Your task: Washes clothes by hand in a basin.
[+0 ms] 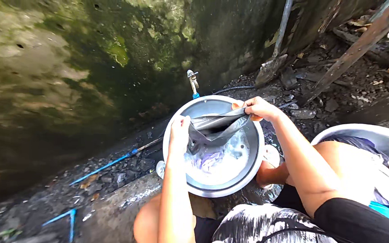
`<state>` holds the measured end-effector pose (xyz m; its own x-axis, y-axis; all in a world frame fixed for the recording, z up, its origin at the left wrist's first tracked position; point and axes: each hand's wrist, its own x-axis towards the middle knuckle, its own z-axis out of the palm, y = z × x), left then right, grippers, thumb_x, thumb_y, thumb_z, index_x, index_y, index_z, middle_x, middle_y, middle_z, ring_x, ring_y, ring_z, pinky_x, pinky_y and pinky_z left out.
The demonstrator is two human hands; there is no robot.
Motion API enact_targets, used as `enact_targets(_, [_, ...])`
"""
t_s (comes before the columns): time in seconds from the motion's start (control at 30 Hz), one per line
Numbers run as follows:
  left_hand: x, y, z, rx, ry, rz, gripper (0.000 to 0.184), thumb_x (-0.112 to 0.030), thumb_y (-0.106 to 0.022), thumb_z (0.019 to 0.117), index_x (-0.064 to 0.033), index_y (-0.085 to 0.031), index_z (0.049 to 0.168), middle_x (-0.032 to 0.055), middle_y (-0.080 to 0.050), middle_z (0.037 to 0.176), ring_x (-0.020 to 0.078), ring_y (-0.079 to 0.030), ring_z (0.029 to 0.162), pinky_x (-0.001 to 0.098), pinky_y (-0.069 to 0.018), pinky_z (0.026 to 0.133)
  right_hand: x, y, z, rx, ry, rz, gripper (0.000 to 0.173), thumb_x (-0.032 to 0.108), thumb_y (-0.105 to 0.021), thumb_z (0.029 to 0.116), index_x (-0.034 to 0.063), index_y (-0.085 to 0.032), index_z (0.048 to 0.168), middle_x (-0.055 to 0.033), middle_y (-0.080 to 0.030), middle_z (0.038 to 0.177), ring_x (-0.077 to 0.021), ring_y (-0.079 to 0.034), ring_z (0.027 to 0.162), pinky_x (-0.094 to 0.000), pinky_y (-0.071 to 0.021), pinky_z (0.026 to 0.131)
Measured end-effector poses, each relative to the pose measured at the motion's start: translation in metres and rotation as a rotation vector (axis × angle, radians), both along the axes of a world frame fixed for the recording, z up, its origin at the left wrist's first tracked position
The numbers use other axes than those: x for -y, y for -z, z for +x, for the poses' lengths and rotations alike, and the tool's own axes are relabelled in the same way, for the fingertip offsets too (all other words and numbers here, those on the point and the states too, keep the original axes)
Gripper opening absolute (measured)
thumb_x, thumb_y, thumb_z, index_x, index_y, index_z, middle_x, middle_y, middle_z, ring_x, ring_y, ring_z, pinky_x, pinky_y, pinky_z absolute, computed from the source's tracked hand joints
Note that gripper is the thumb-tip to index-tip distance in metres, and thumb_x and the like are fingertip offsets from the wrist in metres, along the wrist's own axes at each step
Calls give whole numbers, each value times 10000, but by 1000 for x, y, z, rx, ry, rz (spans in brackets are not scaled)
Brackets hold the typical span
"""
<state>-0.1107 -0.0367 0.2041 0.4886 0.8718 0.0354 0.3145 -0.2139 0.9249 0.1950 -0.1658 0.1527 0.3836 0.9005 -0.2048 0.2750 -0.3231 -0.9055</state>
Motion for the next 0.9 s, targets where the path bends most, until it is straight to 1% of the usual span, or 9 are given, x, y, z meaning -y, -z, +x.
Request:
enact_targets(0.1, [-34, 47, -4, -236, -111, 4, 328, -296, -502, 1086, 17, -598, 1102, 196, -617, 976, 284, -607, 850, 486, -522, 766, -26, 10, 4, -103, 169, -70, 119, 142, -660, 960, 27, -684, 979, -49, -578, 697, -119, -497, 542, -291, -437, 506])
enact_targets(0.17, [-52, 99, -9, -544, -166, -10, 411, -305, -531, 1070, 47, -594, 1271, 292, -635, 1240, 423, -629, 1161, 601, -495, 1000, -49, 34, -5, 105, 275, -181, 361, 260, -741, 942, 5, -701, 1194, -199, -683, 1098, -318, -657, 954, -538, -545, 820])
enact_targets(0.23, [-54, 130, -14, -713, -171, -37, 466, -308, -568, 1046, 29, -566, 1368, 288, -542, 1410, 424, -525, 1331, 586, -418, 1110, -68, 50, -18, 265, 235, -233, 476, 259, -714, 957, 19, -630, 1359, -254, -525, 1464, -429, -550, 1314, -648, -469, 1049])
enact_targets(0.33, [-42, 157, -9, -738, -142, 0, 386, -244, -579, 1042, 2, -617, 1337, 247, -536, 1445, 383, -514, 1357, 517, -413, 1137, -86, 99, -50, 264, 186, -81, 425, 138, -688, 959, 92, -626, 1377, -302, -565, 1369, -493, -586, 1211, -684, -499, 947])
enact_targets(0.43, [-36, 195, 6, -718, -47, -26, 452, -287, -643, 1006, -16, -612, 1366, 224, -551, 1454, 369, -538, 1348, 521, -427, 1136, -99, 162, -78, 133, 107, -93, 431, 153, -672, 979, 58, -614, 1395, -262, -609, 1374, -439, -581, 1272, -611, -469, 1069])
enact_targets(0.57, [-1, 257, 22, -958, 62, -63, 936, -564, -726, 893, -174, -296, 1627, 205, -202, 1688, 417, -243, 1538, 628, -308, 1175, -74, 216, -116, 293, 87, -557, 670, 296, -640, 959, 250, -403, 1584, -286, -394, 1566, -472, -611, 1226, -621, -543, 940])
enact_targets(0.77, [11, 303, 19, -1155, 142, 69, 929, -659, -546, 955, -184, -171, 1660, 250, -132, 1692, 422, -147, 1567, 583, -195, 1234, -57, 243, -121, 431, 35, -584, 638, 334, -496, 1036, 252, -298, 1637, -262, -430, 1551, -448, -624, 1211, -584, -545, 941])
enact_targets(0.83, [-7, 302, 23, -1171, 196, 1, 940, -648, -543, 968, -179, -120, 1665, 266, -105, 1691, 440, -134, 1565, 554, -228, 1234, -67, 245, -117, 433, 27, -582, 613, 341, -479, 1040, 243, -328, 1626, -269, -443, 1534, -447, -643, 1172, -575, -556, 919])
enact_targets(0.9, [-25, 295, 25, -1116, 217, -55, 913, -586, -634, 950, -168, -219, 1648, 260, -162, 1681, 449, -199, 1545, 532, -297, 1216, -82, 243, -109, 425, -7, -612, 636, 317, -504, 1024, 249, -317, 1629, -262, -415, 1564, -447, -646, 1171, -585, -557, 919])
